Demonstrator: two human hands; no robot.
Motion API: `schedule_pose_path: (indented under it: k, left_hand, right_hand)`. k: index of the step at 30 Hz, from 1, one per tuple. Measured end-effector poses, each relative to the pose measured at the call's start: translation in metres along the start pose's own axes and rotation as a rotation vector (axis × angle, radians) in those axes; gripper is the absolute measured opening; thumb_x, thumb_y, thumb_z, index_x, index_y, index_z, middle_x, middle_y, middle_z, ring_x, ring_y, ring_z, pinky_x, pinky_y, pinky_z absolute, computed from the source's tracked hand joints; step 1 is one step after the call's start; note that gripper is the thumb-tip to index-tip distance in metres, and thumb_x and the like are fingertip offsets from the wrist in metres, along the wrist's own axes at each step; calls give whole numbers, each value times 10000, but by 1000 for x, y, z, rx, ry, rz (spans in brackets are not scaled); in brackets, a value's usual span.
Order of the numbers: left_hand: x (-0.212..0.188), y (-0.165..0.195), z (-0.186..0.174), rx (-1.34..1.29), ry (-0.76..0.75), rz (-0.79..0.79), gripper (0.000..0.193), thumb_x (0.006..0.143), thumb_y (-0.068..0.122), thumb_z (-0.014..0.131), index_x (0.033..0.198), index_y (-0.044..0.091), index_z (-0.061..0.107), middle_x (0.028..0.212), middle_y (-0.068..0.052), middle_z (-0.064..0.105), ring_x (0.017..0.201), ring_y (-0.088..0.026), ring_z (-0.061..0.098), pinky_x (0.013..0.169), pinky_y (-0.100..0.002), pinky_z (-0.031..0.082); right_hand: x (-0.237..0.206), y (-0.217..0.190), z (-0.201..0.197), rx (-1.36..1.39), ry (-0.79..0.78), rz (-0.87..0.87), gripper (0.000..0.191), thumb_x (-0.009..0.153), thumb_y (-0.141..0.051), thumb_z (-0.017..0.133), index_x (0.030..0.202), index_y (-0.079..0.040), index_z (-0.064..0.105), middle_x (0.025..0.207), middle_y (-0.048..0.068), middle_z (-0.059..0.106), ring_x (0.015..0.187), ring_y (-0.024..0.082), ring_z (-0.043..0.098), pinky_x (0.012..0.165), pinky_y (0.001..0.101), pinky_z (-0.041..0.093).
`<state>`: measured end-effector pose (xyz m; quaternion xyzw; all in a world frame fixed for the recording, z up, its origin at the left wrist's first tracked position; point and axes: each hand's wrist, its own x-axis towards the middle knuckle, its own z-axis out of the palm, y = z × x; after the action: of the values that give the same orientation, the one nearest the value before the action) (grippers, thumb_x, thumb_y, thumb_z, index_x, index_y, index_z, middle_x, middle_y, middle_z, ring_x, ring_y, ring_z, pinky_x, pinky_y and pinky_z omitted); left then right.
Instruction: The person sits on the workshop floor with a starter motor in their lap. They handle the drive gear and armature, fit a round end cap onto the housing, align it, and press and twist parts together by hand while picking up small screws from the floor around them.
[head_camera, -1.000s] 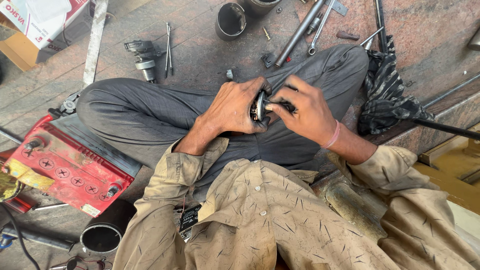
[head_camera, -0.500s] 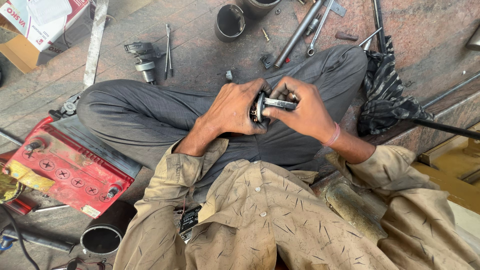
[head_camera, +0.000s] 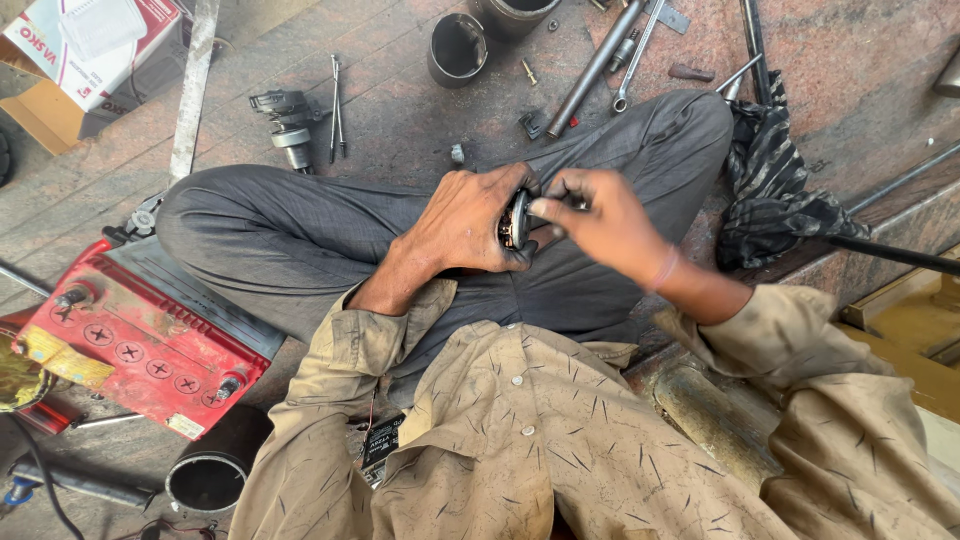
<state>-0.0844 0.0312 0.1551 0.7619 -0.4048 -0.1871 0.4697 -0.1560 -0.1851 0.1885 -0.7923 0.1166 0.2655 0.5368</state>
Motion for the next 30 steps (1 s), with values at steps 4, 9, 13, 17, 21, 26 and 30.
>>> schedule_pose_path:
  k: [4, 9, 13, 17, 21, 26, 30]
  left_hand:
    - [1, 1, 0, -4, -2, -9, 713, 576, 363, 902, 1130, 31, 600, 854, -147, 703, 709, -356, 691, 607, -443, 511]
    - [2, 2, -3, -2, -2, -27, 753, 520, 346, 890, 1136, 27, 598, 812, -152, 695, 693, -379, 679, 602, -460, 505]
    - [1, 4, -4, -30, -16, -60, 705, 570, 358, 894, 1128, 36, 608, 800, -140, 696, 686, -370, 680, 600, -458, 503]
    - [0, 3, -3, -56, -21, -45, 697, 586, 375, 895, 1112, 23, 603, 797, -135, 693, 662, -343, 689, 603, -437, 519]
    - [0, 2, -1, -23, -19, -10, 691, 592, 385, 908, 1094, 16, 606, 804, -146, 695, 665, -358, 682, 581, -449, 505]
    - [-1, 3, -1, -8, 13, 28, 691, 586, 358, 891, 1116, 22, 603, 833, -154, 702, 706, -372, 693, 590, -448, 517]
    - [0, 3, -2, -33, 0, -34, 669, 616, 374, 912, 1102, 33, 603, 835, -154, 704, 693, -368, 691, 604, -454, 518]
  right_hand:
    - [7, 4, -3, 668, -134, 414, 150, 960, -178, 745, 926, -42, 691, 699, -4, 565, 519, 76, 427, 443, 225, 310]
    - [-6, -12, 1, -190, 60, -335, 304, 826, -152, 845, 937, -9, 602, 876, 73, 661, 800, 148, 651, 693, 322, 514]
    - [-14, -28, 1, -427, 152, -525, 271, 859, -125, 839, 938, 13, 620, 907, 133, 652, 817, 236, 685, 688, 354, 505]
    - [-17, -29, 2, -663, 144, -663, 198, 892, -114, 806, 968, 4, 666, 886, 140, 638, 711, 257, 657, 607, 357, 496]
    - [-15, -15, 2, -508, 114, -545, 142, 936, -130, 747, 959, 0, 692, 842, 94, 642, 608, 181, 624, 507, 321, 462]
    - [1, 7, 3, 719, -92, 371, 166, 967, -155, 732, 923, -6, 673, 729, 26, 589, 507, 69, 440, 458, 239, 347]
    - [2, 6, 8, 375, -48, 75, 165, 950, -126, 748, 921, -25, 621, 805, -6, 609, 684, 60, 545, 589, 243, 457]
